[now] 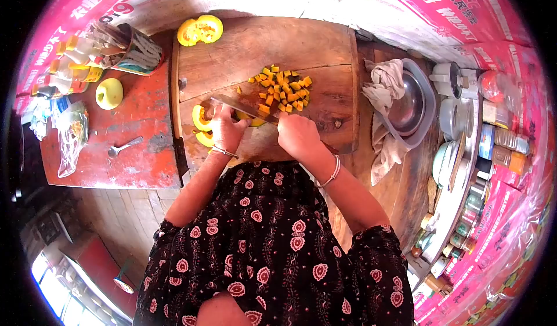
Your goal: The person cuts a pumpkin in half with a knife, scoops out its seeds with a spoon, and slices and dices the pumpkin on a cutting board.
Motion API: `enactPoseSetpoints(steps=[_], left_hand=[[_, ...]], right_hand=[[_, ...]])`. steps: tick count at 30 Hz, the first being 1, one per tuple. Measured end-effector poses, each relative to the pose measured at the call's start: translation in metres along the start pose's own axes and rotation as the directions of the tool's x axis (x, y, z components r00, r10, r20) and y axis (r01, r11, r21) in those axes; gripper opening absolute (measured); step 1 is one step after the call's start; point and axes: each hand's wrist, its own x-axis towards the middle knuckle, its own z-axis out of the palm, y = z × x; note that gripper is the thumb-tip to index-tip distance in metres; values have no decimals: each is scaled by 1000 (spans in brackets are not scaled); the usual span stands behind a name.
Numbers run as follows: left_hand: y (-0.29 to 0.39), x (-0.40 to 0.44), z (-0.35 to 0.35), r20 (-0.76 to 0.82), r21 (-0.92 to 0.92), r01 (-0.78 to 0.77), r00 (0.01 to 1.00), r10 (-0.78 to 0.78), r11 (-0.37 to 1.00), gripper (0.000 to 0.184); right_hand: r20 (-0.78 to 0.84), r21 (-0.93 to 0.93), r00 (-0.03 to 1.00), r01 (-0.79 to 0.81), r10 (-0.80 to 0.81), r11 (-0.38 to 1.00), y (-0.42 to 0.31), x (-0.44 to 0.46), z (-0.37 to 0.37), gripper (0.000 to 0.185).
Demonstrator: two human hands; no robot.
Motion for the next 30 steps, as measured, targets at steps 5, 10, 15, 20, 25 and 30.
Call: enactPoseSetpoints(steps=[5,10,15,20,25,30], left_hand=[[0,-3,2,-52,3,8,999,-8,1000,37],[-6,-5,6,-116,53,-34,992,40,998,32],[-11,-11,14,-122,8,12,992,-11,1000,30],[-23,-11,25,-142,-26,15,990,-18,1000,29],[-9,-13,17,-219,99,-37,974,58,994,23],[-14,-14,19,-34,-180,246,966,-256,952,26]], right_hand=[[-47,57,999,29,-27,998,3,24,18,12],[-120,72,990,79,-70,994,0,11,-5,13],[-80,-3,992,97,-97,995,1,-9,0,12],[-53,-62,998,43,-46,997,-1,-10,7,11],[-99,37,993,71,-67,997,3,13,19,11],[-81,48,994,79,-75,996,5,10,10,10]])
